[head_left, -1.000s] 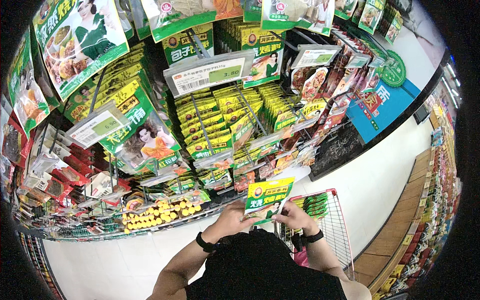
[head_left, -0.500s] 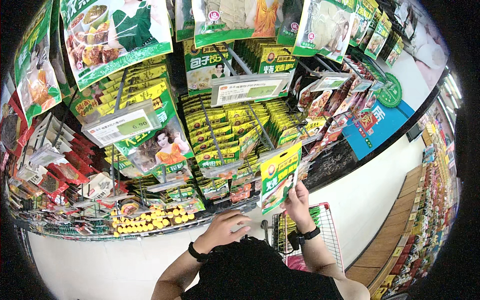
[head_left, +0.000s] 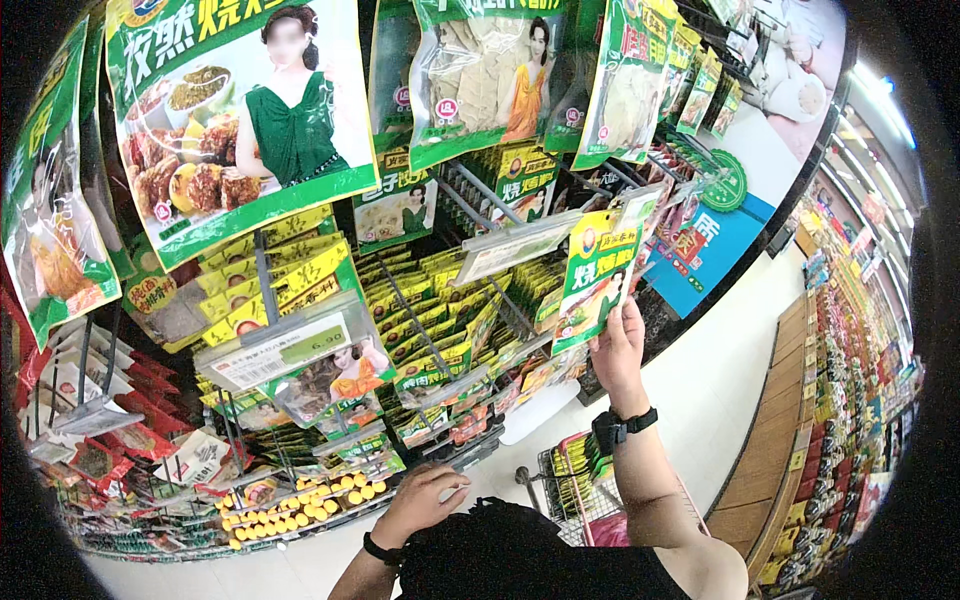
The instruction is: Selecting various spice and seasoning packets from a supermarket shelf and placing them into a shopping cart.
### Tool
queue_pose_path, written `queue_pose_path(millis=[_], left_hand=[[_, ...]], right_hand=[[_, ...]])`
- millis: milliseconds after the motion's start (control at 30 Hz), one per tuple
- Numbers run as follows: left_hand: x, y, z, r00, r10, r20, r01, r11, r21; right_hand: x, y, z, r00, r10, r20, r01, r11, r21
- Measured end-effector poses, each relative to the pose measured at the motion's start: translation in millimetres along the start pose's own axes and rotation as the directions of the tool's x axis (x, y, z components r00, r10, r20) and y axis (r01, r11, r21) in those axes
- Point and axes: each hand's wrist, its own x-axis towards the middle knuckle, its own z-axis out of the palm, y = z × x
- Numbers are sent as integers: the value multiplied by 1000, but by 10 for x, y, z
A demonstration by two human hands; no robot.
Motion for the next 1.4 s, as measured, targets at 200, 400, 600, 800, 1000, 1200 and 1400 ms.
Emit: queue_pose_path(millis=[200,400,600,800,1000,1200,1400], left_hand=[[-27,-125,-84,989,92,118,-96,995,27],[-7,-232,-167,979,128,159,-132,991,12],[20,-221,-212,980,85,181,-85,996,-5],[-69,-342,-122,986,122,115,-120,992,-27],[-75,-427,-97,977,137,165,-132,991,-37],[-125,-361,-162,979,92,180,-92,996,-6],[-248,-432,-113,981,35,189,-27,999,-43]], right_hand=[[215,-102,49,998,29,-64,-31,999,-42],[236,-123,-10,994,52,-93,-56,997,-46],[240,-137,-22,986,83,-144,-88,996,-30],[231,-88,-61,978,125,-166,-134,990,-44],[253,-150,3,975,120,-189,-126,992,-21],[272,-122,65,972,145,-185,-149,989,-9],[280,-131,43,977,148,-154,-154,988,-31]])
